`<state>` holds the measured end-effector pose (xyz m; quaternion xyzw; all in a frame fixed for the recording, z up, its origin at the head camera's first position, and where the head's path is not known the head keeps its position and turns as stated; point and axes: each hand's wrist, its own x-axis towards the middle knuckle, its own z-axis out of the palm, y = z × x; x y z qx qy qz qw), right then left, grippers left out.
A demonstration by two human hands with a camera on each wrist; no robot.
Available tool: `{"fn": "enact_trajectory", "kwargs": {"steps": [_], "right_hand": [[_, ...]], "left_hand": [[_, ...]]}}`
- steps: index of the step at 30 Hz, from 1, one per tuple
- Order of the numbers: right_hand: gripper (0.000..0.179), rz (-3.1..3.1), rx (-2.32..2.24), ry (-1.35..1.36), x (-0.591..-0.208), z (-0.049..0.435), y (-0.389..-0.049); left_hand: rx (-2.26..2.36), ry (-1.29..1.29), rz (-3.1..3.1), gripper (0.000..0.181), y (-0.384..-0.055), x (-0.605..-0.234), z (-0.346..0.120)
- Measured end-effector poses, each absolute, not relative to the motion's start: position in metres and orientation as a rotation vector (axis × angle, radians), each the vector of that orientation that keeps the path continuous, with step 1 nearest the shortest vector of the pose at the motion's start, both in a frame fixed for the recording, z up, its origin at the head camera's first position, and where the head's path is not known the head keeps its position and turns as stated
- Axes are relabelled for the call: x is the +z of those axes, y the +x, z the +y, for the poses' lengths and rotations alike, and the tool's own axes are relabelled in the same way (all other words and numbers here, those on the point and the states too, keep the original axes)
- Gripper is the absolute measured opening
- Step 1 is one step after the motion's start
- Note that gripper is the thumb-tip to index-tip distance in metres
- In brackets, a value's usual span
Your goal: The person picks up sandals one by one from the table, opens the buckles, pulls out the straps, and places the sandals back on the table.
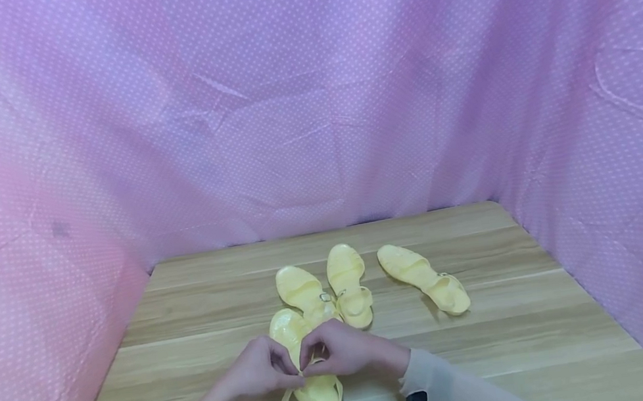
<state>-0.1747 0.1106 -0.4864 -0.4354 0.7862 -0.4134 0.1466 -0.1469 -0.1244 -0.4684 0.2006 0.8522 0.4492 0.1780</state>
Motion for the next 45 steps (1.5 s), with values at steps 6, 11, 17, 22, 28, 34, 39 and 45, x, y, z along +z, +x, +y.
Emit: {"fn": "enact_trajectory", "kwargs": {"steps": [6, 11, 17, 22, 28, 34, 39, 45], "right_hand": [[0.005, 2.281, -1.194, -1.208, -0.4858, 0.1120, -0.1734], [0.003, 2.270, -1.208, -1.269, -0.4870, 0.1107, -0.1750], [0.003, 2.286, -1.168, -1.283, -0.4876, 0.1074, -0.1751], [0.005, 2.296, -1.166, -1.248, -0.4896, 0.1096, -0.1744], [0.006, 2.274, -1.210, -1.245, -0.4901, 0.1111, -0.1742], [0.004, 2.260, -1.207, -1.259, -0.4876, 0.1088, -0.1738], [0.004, 2.296, -1.180, -1.234, -0.4874, 0.1120, -0.1729], [0.003, 2.274, -1.207, -1.266, -0.4885, 0.1103, -0.1723]], "left_hand": [[1.286, 0.543, 2.382, 0.019, -0.1456, -0.4681, -0.1243], [1.284, 0.553, 2.385, 0.019, -0.1456, -0.4680, -0.1242], [1.290, 0.564, 2.370, 0.019, -0.1456, -0.4682, -0.1243], [1.289, 0.558, 2.366, 0.019, -0.1451, -0.4697, -0.1243], [1.302, 0.537, 2.358, 0.019, -0.1452, -0.4719, -0.1243], [1.312, 0.552, 2.362, 0.018, -0.1454, -0.4713, -0.1235], [1.294, 0.533, 2.376, 0.017, -0.1447, -0.4715, -0.1238], [1.285, 0.524, 2.386, 0.017, -0.1436, -0.4709, -0.1253]]}}
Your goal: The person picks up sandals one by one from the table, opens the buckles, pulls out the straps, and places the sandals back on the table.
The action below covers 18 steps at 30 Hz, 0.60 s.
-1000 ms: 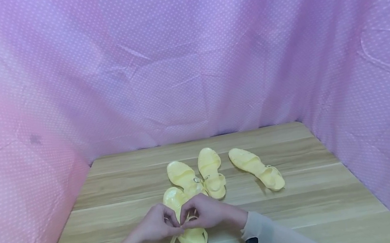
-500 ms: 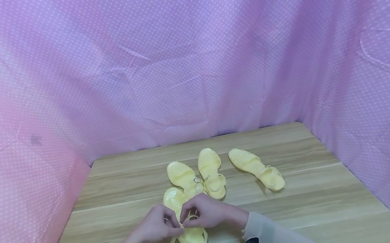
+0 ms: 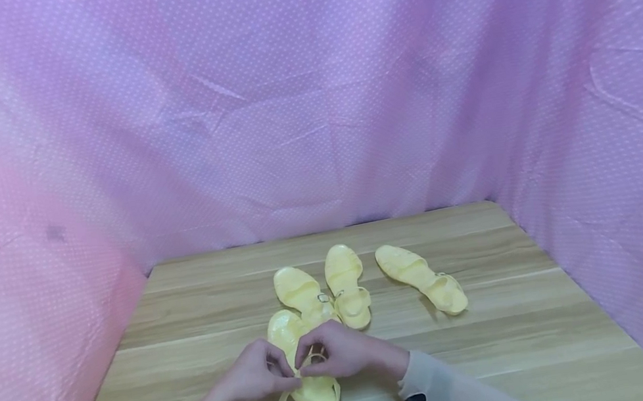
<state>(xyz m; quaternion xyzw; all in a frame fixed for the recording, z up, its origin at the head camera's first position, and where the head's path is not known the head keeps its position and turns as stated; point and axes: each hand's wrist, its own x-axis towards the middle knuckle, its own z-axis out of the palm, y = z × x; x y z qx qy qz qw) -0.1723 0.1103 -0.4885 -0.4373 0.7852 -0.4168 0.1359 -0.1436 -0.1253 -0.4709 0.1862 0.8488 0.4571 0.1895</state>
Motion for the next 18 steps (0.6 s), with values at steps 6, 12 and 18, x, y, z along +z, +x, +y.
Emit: {"fn": "enact_trajectory", "kwargs": {"steps": [6, 12, 18], "right_hand": [[0.001, 2.321, -1.171, -1.312, -0.4878, 0.1068, -0.1711], [0.008, 2.330, -1.200, -1.288, -0.4885, 0.1096, -0.1706], [0.004, 2.324, -1.200, -1.301, -0.4892, 0.1083, -0.1714]], "left_hand": [[1.298, 0.532, 2.376, 0.018, -0.1429, -0.4705, -0.1250], [1.278, 0.531, 2.389, 0.017, -0.1422, -0.4713, -0.1241], [1.267, 0.549, 2.397, 0.016, -0.1436, -0.4710, -0.1227]]}}
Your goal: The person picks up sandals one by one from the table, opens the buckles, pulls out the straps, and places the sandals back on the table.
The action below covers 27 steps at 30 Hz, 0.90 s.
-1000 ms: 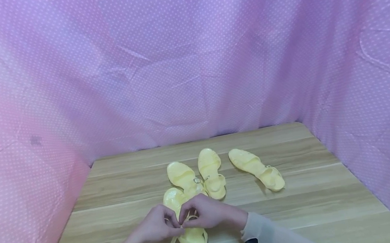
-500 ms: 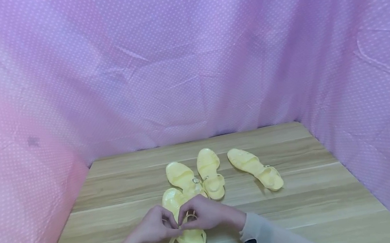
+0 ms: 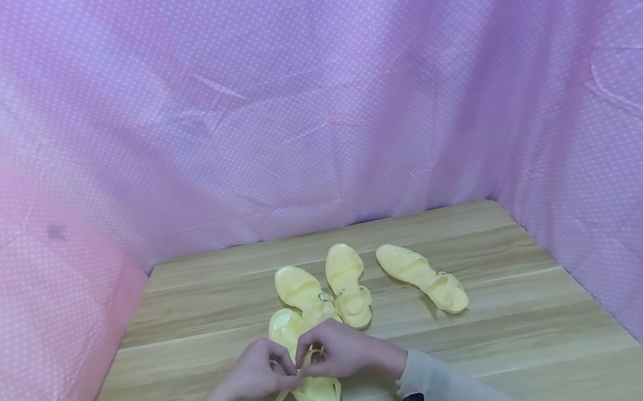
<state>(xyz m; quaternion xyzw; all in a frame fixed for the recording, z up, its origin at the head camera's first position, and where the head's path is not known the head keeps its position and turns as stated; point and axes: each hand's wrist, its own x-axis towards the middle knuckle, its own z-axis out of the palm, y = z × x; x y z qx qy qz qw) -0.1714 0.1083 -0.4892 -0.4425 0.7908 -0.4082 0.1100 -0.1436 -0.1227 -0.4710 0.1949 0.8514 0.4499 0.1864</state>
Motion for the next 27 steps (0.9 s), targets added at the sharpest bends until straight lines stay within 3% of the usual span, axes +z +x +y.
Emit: {"fn": "enact_trajectory", "kwargs": {"steps": [27], "right_hand": [[0.009, 2.267, -1.146, -1.301, -0.4902, 0.1114, -0.1712]], "left_hand": [[1.274, 0.531, 2.381, 0.016, -0.1410, -0.4720, -0.1250]]}}
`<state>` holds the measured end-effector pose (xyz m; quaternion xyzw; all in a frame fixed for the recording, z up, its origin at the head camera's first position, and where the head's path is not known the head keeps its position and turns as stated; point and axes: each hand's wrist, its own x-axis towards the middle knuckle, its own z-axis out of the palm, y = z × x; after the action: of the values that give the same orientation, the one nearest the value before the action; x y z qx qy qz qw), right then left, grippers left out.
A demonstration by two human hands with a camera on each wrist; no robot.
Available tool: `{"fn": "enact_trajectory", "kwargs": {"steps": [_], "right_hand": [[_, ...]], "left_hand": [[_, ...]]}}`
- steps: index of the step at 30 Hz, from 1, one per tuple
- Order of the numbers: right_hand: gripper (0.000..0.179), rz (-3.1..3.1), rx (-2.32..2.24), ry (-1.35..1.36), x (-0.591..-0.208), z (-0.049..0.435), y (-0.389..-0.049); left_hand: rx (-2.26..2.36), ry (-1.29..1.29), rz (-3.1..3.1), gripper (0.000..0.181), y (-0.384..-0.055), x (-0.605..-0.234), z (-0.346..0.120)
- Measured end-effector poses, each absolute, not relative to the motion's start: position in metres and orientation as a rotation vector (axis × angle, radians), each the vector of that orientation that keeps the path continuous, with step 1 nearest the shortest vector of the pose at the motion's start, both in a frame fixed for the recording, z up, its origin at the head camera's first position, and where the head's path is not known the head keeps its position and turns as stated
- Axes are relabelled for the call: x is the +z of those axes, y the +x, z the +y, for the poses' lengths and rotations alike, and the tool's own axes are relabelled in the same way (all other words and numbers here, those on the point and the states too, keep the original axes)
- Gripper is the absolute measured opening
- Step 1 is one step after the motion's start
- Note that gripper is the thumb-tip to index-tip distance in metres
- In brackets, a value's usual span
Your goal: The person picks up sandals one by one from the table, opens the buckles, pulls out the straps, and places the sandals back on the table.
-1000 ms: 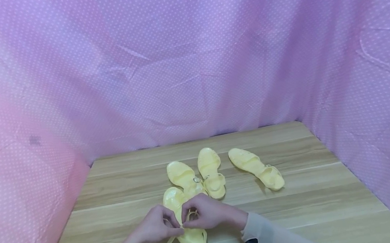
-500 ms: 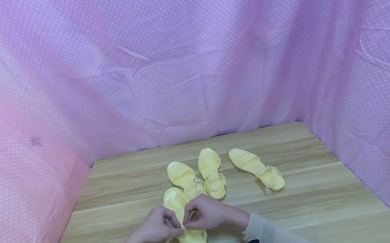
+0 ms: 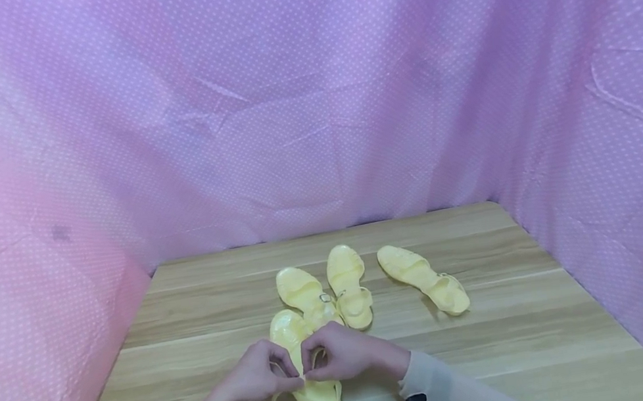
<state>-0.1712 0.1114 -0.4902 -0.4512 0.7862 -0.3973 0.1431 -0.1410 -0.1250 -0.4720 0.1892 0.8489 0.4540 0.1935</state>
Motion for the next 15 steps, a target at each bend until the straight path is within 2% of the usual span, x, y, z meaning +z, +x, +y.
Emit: {"fn": "enact_trajectory", "kwargs": {"steps": [6, 15], "right_hand": [[0.006, 2.267, -1.103, -1.319, -0.4881, 0.1091, -0.1712], [0.010, 2.302, -1.030, -1.366, -0.4875, 0.1098, -0.1703]], "left_hand": [[1.300, 0.528, 2.361, 0.016, -0.1409, -0.4719, -0.1257], [1.318, 0.521, 2.343, 0.016, -0.1402, -0.4723, -0.1260]]}}
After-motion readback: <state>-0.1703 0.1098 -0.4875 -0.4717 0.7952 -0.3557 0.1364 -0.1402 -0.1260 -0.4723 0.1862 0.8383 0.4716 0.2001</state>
